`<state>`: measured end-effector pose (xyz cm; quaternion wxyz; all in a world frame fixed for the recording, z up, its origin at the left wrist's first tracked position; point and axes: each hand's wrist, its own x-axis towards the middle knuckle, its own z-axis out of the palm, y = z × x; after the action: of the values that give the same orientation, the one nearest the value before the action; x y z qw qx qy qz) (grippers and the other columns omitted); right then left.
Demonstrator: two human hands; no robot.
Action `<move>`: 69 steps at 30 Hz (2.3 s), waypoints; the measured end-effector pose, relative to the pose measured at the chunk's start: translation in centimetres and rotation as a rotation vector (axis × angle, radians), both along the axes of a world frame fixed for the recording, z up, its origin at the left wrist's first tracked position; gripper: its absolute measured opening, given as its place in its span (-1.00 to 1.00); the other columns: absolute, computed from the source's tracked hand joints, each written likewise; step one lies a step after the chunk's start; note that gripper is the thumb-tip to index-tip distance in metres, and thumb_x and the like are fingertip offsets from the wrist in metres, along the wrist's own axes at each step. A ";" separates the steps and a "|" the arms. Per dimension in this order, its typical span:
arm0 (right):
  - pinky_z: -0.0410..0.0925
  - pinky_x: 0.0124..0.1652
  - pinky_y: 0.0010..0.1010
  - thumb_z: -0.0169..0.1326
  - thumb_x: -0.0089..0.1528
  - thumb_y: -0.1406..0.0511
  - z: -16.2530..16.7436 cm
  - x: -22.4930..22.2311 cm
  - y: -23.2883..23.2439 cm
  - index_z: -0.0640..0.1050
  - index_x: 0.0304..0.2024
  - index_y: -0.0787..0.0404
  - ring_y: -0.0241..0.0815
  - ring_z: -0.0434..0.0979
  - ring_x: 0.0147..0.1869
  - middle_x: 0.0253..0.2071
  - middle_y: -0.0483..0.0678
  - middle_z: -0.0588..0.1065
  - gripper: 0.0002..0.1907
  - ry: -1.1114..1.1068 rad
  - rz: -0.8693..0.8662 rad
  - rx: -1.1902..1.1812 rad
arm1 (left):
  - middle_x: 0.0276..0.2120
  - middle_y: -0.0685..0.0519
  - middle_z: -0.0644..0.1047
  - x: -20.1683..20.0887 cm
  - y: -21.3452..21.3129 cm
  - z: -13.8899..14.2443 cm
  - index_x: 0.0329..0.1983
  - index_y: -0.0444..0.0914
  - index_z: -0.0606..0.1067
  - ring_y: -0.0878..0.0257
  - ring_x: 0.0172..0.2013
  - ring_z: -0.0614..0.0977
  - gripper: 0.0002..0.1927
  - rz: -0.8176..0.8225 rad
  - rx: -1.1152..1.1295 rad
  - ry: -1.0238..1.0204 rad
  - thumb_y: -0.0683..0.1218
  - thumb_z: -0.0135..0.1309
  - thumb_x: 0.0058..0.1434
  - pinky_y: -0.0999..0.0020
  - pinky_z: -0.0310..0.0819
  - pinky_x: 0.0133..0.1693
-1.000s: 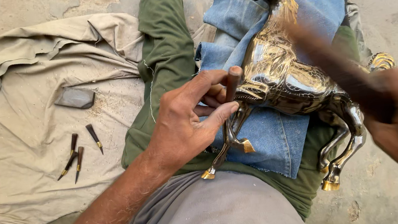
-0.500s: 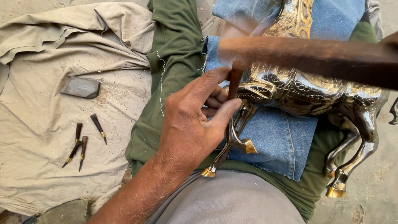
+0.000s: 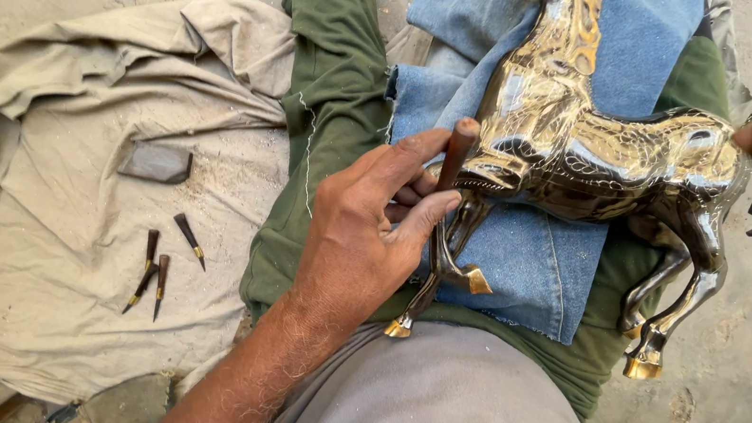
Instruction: The person sits on the ground with a brass horse figurine resting on a denim pad on their lap. They hold a small punch against the figurine's surface and strike it with a wooden mallet, repositioning the punch repeatedly to work different areas of the horse's body, mane and legs.
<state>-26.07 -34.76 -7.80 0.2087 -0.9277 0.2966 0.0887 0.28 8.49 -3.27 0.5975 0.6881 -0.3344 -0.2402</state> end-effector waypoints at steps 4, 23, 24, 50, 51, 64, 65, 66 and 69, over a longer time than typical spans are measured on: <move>0.32 -0.35 -0.37 0.19 0.48 0.31 -0.5 -4.6 0.4 0.47 -0.17 0.33 -0.19 0.38 -0.40 -0.45 0.03 0.36 -0.77 0.085 -0.038 -0.008 | -0.22 0.04 0.63 0.2 -0.2 -0.1 0.20 -0.25 0.50 0.37 -0.34 0.70 -0.53 -0.029 0.014 0.008 -0.21 0.30 0.22 0.48 0.69 -0.28; 0.45 -0.28 -0.39 0.20 0.07 0.56 9.9 5.8 13.1 0.55 -0.03 0.27 -0.17 0.62 -0.34 -0.40 0.02 0.53 -0.59 0.092 0.191 -0.252 | -0.34 0.02 0.63 -0.4 0.1 0.0 0.22 -0.24 0.48 0.34 -0.38 0.70 -0.52 0.053 0.046 0.090 -0.23 0.27 0.22 0.43 0.66 -0.36; 0.46 -0.30 -0.36 0.20 0.00 0.61 9.8 5.8 12.7 0.60 -0.04 0.26 -0.13 0.62 -0.36 -0.41 0.05 0.54 -0.54 0.200 0.260 -0.387 | -0.34 0.03 0.62 -0.5 0.1 0.0 0.22 -0.24 0.47 0.34 -0.37 0.71 -0.52 0.060 0.042 0.080 -0.23 0.27 0.22 0.43 0.67 -0.34; 0.41 -0.31 -0.32 0.11 0.14 0.58 5.9 3.9 5.4 0.54 -0.07 0.34 -0.09 0.56 -0.34 -0.37 0.07 0.49 -0.69 -0.022 0.059 -0.110 | -0.27 0.04 0.63 -1.1 0.5 -0.6 0.22 -0.24 0.49 0.38 -0.32 0.71 -0.49 0.078 0.004 0.051 -0.22 0.31 0.18 0.48 0.69 -0.28; 0.40 -0.31 -0.31 0.10 0.14 0.58 6.2 2.7 6.1 0.54 -0.07 0.34 -0.09 0.56 -0.34 -0.37 0.07 0.49 -0.70 0.007 0.051 -0.117 | -0.25 0.04 0.64 -1.1 0.5 -0.6 0.21 -0.24 0.50 0.38 -0.31 0.72 -0.50 0.070 -0.009 0.041 -0.21 0.32 0.19 0.48 0.70 -0.27; 0.42 -0.35 -0.35 0.20 0.20 0.41 10.9 4.7 14.1 0.53 -0.03 0.27 -0.16 0.54 -0.39 -0.42 0.03 0.49 -0.72 0.239 0.132 -0.375 | -0.34 0.05 0.63 -1.0 0.6 -0.8 0.24 -0.22 0.46 0.34 -0.36 0.71 -0.48 0.040 0.006 0.098 -0.22 0.30 0.20 0.45 0.68 -0.34; 0.42 -0.35 -0.35 0.20 0.20 0.41 10.5 4.6 13.7 0.53 -0.03 0.27 -0.16 0.54 -0.39 -0.42 0.03 0.49 -0.72 0.204 0.121 -0.358 | -0.33 0.05 0.63 -1.1 0.7 -0.7 0.24 -0.23 0.46 0.35 -0.35 0.72 -0.48 0.040 -0.003 0.094 -0.22 0.29 0.21 0.45 0.69 -0.32; 0.42 -0.35 -0.35 0.20 0.20 0.40 10.1 4.3 13.1 0.53 -0.04 0.27 -0.16 0.54 -0.39 -0.42 0.03 0.49 -0.73 0.142 0.107 -0.324 | -0.32 0.05 0.63 -1.2 0.6 -0.7 0.24 -0.23 0.45 0.35 -0.33 0.73 -0.48 0.039 -0.017 0.083 -0.23 0.29 0.21 0.46 0.70 -0.30; 0.42 -0.34 -0.36 0.21 0.21 0.40 8.7 4.0 10.6 0.52 -0.04 0.27 -0.17 0.54 -0.39 -0.42 0.02 0.49 -0.74 0.006 0.084 -0.216 | -0.27 0.03 0.62 -1.6 0.6 -0.5 0.24 -0.25 0.45 0.33 -0.32 0.73 -0.49 0.084 -0.027 0.036 -0.23 0.28 0.22 0.47 0.71 -0.30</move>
<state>-22.06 -24.20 0.92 0.1029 -0.9561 0.2659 0.0676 -1.34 9.13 -3.77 0.6222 0.6889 -0.2977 -0.2228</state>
